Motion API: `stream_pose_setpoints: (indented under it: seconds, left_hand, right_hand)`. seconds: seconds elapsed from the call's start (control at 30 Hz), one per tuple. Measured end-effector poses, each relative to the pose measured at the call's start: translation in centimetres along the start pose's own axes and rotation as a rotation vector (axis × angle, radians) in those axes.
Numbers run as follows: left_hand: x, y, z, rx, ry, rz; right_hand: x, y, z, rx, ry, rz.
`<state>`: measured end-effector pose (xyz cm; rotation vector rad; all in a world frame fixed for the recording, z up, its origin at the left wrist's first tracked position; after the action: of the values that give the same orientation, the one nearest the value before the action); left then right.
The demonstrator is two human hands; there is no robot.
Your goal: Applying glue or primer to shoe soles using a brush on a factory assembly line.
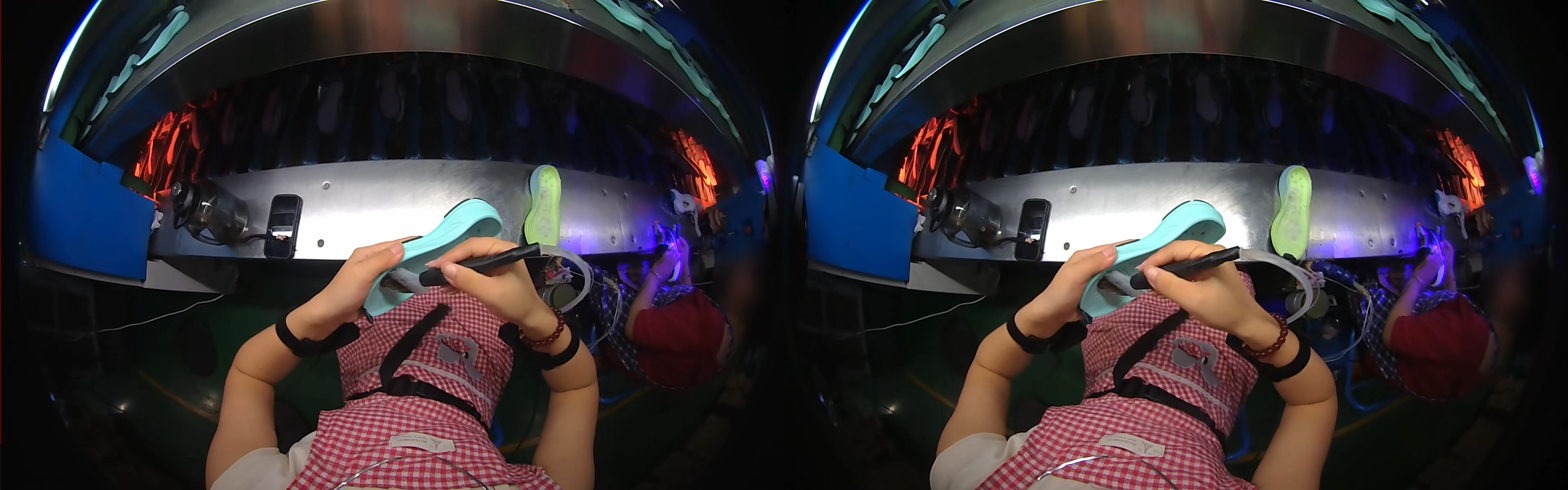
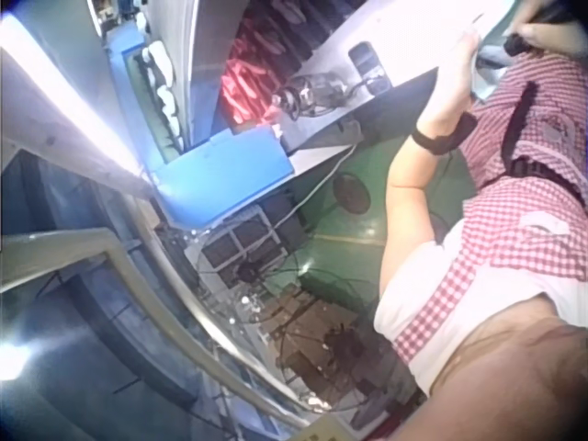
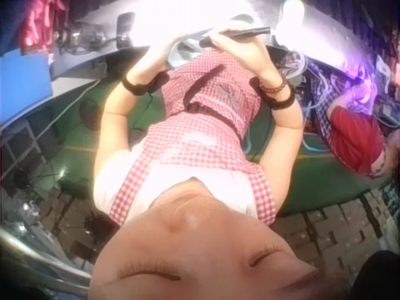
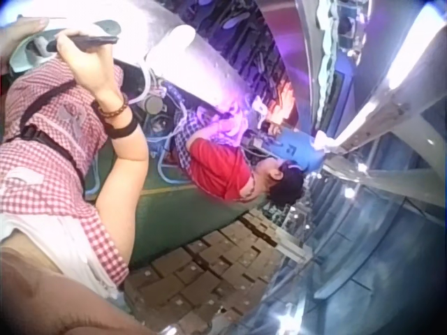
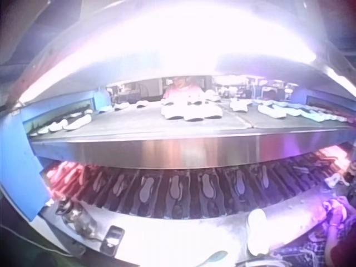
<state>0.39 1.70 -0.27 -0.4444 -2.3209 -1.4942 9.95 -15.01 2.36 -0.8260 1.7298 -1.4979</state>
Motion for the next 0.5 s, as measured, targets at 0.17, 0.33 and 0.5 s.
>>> stream_pose_setpoints:
  seconds: [0.17, 0.33, 0.5]
  left_hand:
    - [-0.3, -0.6, 0.1, -0.068, 0.082, -0.133]
    - [-0.5, -1.0, 0.6, -0.034, 0.074, -0.12]
    - [-0.8, -1.4, 0.8, -0.013, 0.087, -0.156]
  right_hand:
    - [-0.8, 0.4, -0.7, -0.007, 0.087, -0.037]
    - [-1.5, 0.2, -0.9, 0.031, 0.099, -0.051]
    - [-1.9, -0.3, -1.0, 0.036, 0.123, -0.061]
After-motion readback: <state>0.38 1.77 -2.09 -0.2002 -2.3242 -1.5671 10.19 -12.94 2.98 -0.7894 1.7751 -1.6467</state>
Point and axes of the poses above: each hand's wrist, its own x-axis away from the middle knuckle, its own z-axis out of the back of the hand, y = z × x, the point moved 1 cm from there along -x, towards the middle knuckle, and after that the axes turned 7 degrees about z, right-handed, at the moved point
